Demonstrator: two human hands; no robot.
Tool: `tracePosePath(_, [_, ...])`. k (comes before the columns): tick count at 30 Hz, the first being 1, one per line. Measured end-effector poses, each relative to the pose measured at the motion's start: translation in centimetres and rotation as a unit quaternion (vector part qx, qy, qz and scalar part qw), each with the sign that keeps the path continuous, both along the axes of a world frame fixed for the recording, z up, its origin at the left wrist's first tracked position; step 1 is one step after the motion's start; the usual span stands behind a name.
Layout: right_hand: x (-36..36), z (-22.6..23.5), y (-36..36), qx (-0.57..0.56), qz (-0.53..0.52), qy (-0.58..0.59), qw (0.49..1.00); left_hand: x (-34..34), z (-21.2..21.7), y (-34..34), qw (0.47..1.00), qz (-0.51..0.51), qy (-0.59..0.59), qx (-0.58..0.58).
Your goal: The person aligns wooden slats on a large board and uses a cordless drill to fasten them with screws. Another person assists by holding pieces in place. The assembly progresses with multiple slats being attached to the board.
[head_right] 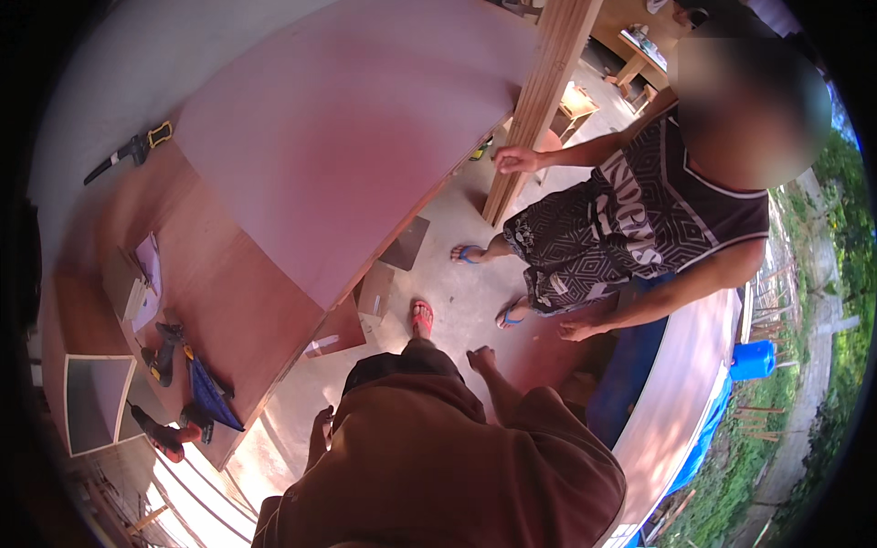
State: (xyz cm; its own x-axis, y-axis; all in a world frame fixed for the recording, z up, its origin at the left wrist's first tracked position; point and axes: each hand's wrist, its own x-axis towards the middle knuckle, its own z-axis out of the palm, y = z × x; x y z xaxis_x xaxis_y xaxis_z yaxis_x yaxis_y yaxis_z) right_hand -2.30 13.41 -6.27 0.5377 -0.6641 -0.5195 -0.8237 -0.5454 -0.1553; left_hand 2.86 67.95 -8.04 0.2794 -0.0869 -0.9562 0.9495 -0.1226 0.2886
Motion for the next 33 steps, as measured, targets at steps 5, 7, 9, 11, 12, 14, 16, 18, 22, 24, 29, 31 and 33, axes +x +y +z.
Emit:
tracePosePath(5, [-17.1, -1.9, 5.1, 0.176, -0.314, 0.083, 0.929, 2.0, -1.7, -5.0, 0.995, -0.094, -0.014, -0.003])
tracePosePath(7, [-18.7, -1.9, 6.1, 0.229, -0.401, 0.039, 0.886, 3.1, -1.2, -5.9, 0.994, -0.097, -0.040, 0.004])
tracePosePath(9, [-18.5, -1.9, 5.9, 0.278, -0.446, -0.009, 0.851, 3.9, -0.3, -6.7, 0.993, -0.098, -0.060, 0.011])
tracePosePath(11, [-17.4, -1.9, 4.1, 0.310, -0.476, -0.054, 0.821, 4.1, 0.1, -7.9, 0.993, -0.102, -0.064, 0.018])
tracePosePath(12, [-16.9, -2.2, 2.9, 0.324, -0.487, -0.071, 0.808, 4.1, 0.1, -8.9, 0.992, -0.108, -0.063, 0.023])
tracePosePath(14, [-15.9, -2.3, 0.0, 0.342, -0.511, -0.103, 0.782, 4.1, 0.0, -11.1, 0.990, -0.128, -0.055, 0.030])
tracePosePath(16, [-14.8, -2.4, -3.0, 0.355, -0.531, -0.128, 0.758, 4.2, -0.2, -13.8, 0.986, -0.157, -0.045, 0.030])
tracePosePath(18, [-14.1, -2.1, -6.2, 0.365, -0.553, -0.150, 0.734, 4.8, -0.5, -16.7, 0.980, -0.196, -0.034, 0.024])
tracePosePath(22, [-11.4, -0.7, -15.0, 0.346, -0.589, -0.246, 0.688, 8.1, -1.4, -23.1, 0.964, -0.265, -0.020, 0.012])
tracePosePath(24, [-9.6, 0.0, -20.4, 0.360, -0.397, -0.240, 0.809, 10.4, -1.3, -25.9, 0.957, -0.291, -0.008, 0.004])
tracePosePath(29, [-2.2, -1.2, -27.2, 0.256, -0.291, -0.082, 0.918, 15.2, 1.4, -32.3, 0.971, -0.214, -0.049, -0.096])
tracePosePath(31, [-0.8, -1.0, -27.4, 0.300, -0.348, -0.092, 0.884, 15.7, 3.8, -35.2, 0.971, -0.142, -0.110, -0.157])
tracePosePath(33, [0.1, -0.9, -26.4, 0.318, -0.384, -0.064, 0.864, 18.6, 6.1, -37.2, 0.945, -0.303, -0.108, -0.053])
